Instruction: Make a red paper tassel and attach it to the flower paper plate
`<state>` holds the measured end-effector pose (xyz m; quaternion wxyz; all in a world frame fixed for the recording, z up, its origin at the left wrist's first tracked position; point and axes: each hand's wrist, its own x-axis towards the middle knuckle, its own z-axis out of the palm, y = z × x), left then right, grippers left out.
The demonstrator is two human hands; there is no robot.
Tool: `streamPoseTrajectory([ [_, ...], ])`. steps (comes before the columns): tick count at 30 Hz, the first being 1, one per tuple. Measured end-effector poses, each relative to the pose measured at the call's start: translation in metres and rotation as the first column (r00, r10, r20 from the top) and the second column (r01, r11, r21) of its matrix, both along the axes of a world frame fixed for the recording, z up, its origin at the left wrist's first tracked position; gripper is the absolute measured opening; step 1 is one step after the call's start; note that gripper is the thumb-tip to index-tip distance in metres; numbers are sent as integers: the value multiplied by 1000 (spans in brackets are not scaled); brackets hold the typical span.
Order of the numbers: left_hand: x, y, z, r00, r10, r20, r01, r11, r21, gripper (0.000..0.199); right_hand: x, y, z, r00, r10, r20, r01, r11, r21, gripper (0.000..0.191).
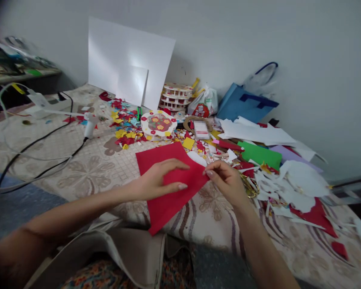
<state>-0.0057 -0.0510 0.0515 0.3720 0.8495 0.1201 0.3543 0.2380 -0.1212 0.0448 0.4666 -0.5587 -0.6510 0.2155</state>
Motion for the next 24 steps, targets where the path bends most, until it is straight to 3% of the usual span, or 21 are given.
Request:
streamPoseTrajectory([
  [3,34,24,12,996,-82,-35,81,997,-18,55,-8,15,18,999,37,20,-37,999,38,22],
  [7,59,51,22,953,-283,-111,276,958,-75,47,-12,25,32,998,34,43,-36,998,47,26],
  [10,66,64,22,953,-263,-151,245,961,-128,42,-13,27,33,998,54,29,-55,997,48,26],
  [12,68,71,19,955,-252,-158,221,957,-189,41,-14,25,30,999,40,-28,-38,997,64,26],
  [17,74,84,21,963,-255,-91,213,922,-324,35,-25,11,9,949,-152,-275,166,986,27,24],
  [21,75,90,33,983,-167,-72,141,949,-282,34,-43,-1,-8,949,-140,-284,81,974,-212,33],
  [24,74,91,40,982,-159,-101,132,963,-234,32,-54,-6,-13,955,-164,-246,89,953,-291,37],
])
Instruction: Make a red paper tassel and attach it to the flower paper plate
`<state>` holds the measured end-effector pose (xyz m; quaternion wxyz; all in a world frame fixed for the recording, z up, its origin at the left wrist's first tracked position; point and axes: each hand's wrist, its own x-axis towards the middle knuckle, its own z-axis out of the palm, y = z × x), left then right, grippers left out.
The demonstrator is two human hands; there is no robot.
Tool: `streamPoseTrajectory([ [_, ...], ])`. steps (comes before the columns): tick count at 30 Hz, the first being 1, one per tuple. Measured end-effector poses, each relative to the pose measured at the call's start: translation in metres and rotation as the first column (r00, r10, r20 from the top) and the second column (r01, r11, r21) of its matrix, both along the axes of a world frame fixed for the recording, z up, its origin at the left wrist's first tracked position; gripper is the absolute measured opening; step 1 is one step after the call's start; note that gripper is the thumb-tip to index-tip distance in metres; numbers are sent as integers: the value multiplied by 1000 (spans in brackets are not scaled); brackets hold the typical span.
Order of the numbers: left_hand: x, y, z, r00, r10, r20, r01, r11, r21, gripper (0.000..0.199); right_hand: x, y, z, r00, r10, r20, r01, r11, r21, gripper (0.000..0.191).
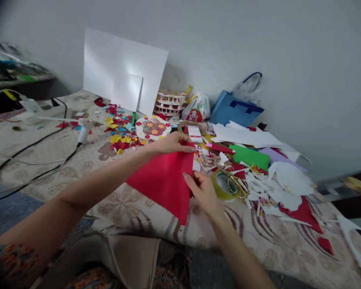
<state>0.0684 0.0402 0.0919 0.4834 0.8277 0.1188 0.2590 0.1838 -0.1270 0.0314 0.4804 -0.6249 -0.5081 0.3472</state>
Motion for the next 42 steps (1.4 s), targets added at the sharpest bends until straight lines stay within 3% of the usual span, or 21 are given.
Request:
streamPoseTrajectory([
  [6,9,21,5,988,152,11,-152,988,40,31,2,-8,-11,996,-22,86,17,999,49,34],
  [9,13,27,7,969,246,22,-246,962,120,29,10,-14,-22,992,-69,103,65,997,41,37],
  [11,9,17,9,936,326,136,-347,918,190,15,15,-16,-28,989,-134,57,132,990,43,37],
  [13,-3,-6,9,867,377,326,-463,851,247,25,18,-15,-30,973,-230,-30,231,970,69,35],
  [14,-11,-22,8,859,350,373,-467,834,293,30,19,-13,-30,960,-269,-82,276,957,86,35],
  [15,-20,-39,5,866,322,383,-449,837,312,28,19,-12,-29,946,-296,-132,310,945,101,35],
  [17,-37,-71,-8,955,221,199,-271,922,278,26,19,-9,-27,923,-321,-211,350,929,120,36],
  [18,-43,-85,-18,991,120,61,-129,975,181,33,18,-7,-26,916,-323,-236,358,926,123,35],
  [19,-47,-97,-30,996,-47,-71,45,999,-27,36,18,-6,-25,913,-324,-249,361,924,123,35],
  [20,-48,-106,-42,968,-209,-135,162,942,-295,36,16,-5,-25,913,-323,-250,360,925,122,34],
  [21,-47,-112,-55,957,-261,-127,159,837,-523,37,15,-5,-27,915,-320,-246,356,926,122,33],
  [23,-38,-119,-77,990,-139,-10,71,567,-821,33,13,-5,-31,923,-309,-231,343,931,124,32],
  [25,-24,-122,-92,996,42,83,71,227,-971,29,12,-8,-37,931,-302,-204,328,938,111,32],
  [26,-17,-123,-96,985,145,96,80,110,-991,26,12,-10,-39,939,-293,-180,314,944,98,32],
  [27,-10,-124,-100,969,226,97,92,36,-995,24,12,-13,-41,950,-273,-151,288,954,82,32],
  [28,-4,-126,-102,950,299,93,99,-3,-995,22,12,-16,-43,963,-243,-119,251,966,64,32],
  [31,7,-134,-106,901,426,88,99,-4,-995,20,10,-26,-44,985,-166,-56,167,986,12,32],
  [36,10,-143,-106,905,389,172,163,54,-985,27,8,-37,-43,987,-160,4,160,987,-6,33],
  [38,9,-144,-102,892,396,219,186,120,-975,31,9,-40,-42,986,-165,23,164,986,23,31],
  [42,3,-143,-91,814,510,276,94,354,-930,41,12,-41,-41,964,-240,-119,252,962,103,33],
])
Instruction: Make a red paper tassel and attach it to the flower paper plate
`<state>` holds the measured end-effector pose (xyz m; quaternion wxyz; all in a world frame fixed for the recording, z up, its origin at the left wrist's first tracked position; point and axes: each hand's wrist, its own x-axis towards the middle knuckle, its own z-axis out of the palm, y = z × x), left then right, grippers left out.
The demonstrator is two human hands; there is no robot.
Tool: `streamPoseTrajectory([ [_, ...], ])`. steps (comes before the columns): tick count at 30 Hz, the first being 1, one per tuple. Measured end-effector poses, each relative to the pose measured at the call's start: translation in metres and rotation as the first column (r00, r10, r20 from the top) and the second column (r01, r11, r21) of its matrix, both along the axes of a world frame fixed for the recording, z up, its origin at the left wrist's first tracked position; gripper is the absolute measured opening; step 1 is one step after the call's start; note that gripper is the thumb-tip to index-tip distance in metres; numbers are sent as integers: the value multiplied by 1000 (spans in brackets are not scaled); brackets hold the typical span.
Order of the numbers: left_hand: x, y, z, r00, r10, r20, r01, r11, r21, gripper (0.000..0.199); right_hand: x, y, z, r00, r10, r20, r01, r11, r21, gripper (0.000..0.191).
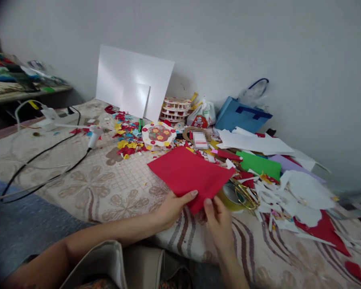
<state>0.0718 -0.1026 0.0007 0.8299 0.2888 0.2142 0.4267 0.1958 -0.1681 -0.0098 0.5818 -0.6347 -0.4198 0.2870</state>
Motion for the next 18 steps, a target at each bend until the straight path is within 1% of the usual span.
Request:
streamPoseTrajectory([
  [2,-7,0,4,995,51,-82,-40,991,126,49,3,4,3,981,-60,-185,75,994,80,38],
  [4,-16,-1,5,983,38,-179,6,972,235,52,6,12,6,927,-97,-364,146,983,110,40],
  [5,-22,-3,5,975,21,-221,42,961,273,50,8,16,9,899,-119,-422,178,979,103,40],
  [7,-34,-6,3,956,-17,-293,112,944,309,48,12,25,12,864,-177,-471,236,969,69,39],
  [9,-45,-11,0,936,-43,-349,153,944,293,50,16,32,15,852,-222,-474,266,963,29,36],
  [10,-50,-13,-2,928,-46,-370,155,950,272,51,18,36,16,852,-229,-471,265,964,11,34],
  [13,-62,-21,-8,910,-39,-413,139,966,217,49,22,45,16,879,-185,-439,190,981,-33,31],
  [15,-67,-25,-11,900,-47,-434,138,974,180,43,24,50,14,911,-104,-399,94,995,-45,31],
  [18,-71,-29,-14,877,-141,-459,205,974,93,39,26,59,13,931,23,-364,-33,999,-21,30],
])
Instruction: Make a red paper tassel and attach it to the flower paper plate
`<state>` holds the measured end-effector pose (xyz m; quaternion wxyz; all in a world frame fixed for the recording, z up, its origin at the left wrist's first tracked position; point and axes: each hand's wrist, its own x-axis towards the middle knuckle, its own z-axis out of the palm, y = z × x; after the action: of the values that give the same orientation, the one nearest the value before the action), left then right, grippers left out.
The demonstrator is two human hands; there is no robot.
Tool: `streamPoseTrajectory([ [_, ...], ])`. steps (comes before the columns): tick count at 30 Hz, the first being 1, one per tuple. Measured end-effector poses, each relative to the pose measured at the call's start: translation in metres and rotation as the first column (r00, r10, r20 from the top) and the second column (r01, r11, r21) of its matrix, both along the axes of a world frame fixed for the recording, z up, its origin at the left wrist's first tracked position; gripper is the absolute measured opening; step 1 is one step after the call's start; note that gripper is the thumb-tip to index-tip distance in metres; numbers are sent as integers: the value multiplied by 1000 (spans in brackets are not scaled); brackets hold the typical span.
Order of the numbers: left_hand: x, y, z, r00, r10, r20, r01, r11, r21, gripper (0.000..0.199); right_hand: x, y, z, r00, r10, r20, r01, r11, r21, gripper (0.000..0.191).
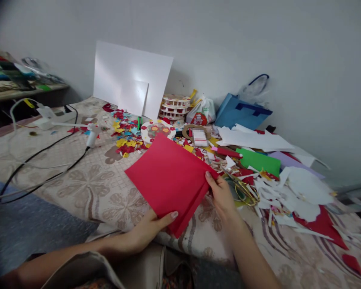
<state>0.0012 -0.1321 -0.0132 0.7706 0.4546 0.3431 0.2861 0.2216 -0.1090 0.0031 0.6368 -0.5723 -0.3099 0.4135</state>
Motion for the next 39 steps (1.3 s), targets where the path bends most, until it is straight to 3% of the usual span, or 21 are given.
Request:
streamPoseTrajectory([
  [6,-9,-1,0,986,-155,58,158,986,-46,47,1,28,6,991,77,111,-87,992,88,35],
  [9,-18,3,4,921,-377,96,387,913,-128,47,0,46,8,970,135,202,-146,989,39,39],
  [11,-23,8,9,893,-430,136,447,882,-148,39,0,55,4,953,188,237,-188,982,-22,41],
  [14,-24,20,18,943,-280,182,312,932,-183,35,-1,61,-4,932,239,272,-223,971,-89,40],
  [17,-21,33,23,960,-176,219,231,937,-262,34,-1,60,-10,915,250,316,-228,968,-106,40],
  [27,-20,42,15,951,-176,255,244,934,-261,24,1,52,-14,896,218,386,-205,976,-74,45],
  [30,-17,45,9,954,-170,248,223,953,-205,12,0,51,-15,892,191,411,-190,981,-44,43],
  [35,-17,46,6,966,-192,173,201,979,-32,20,-1,47,-17,863,143,485,-173,985,17,37],
  [37,-20,43,10,981,-187,42,178,969,170,32,-1,46,-17,854,130,503,-166,986,27,36],
  [39,-22,39,15,978,-158,-135,203,866,457,42,0,45,-18,839,122,530,-163,986,31,34],
])
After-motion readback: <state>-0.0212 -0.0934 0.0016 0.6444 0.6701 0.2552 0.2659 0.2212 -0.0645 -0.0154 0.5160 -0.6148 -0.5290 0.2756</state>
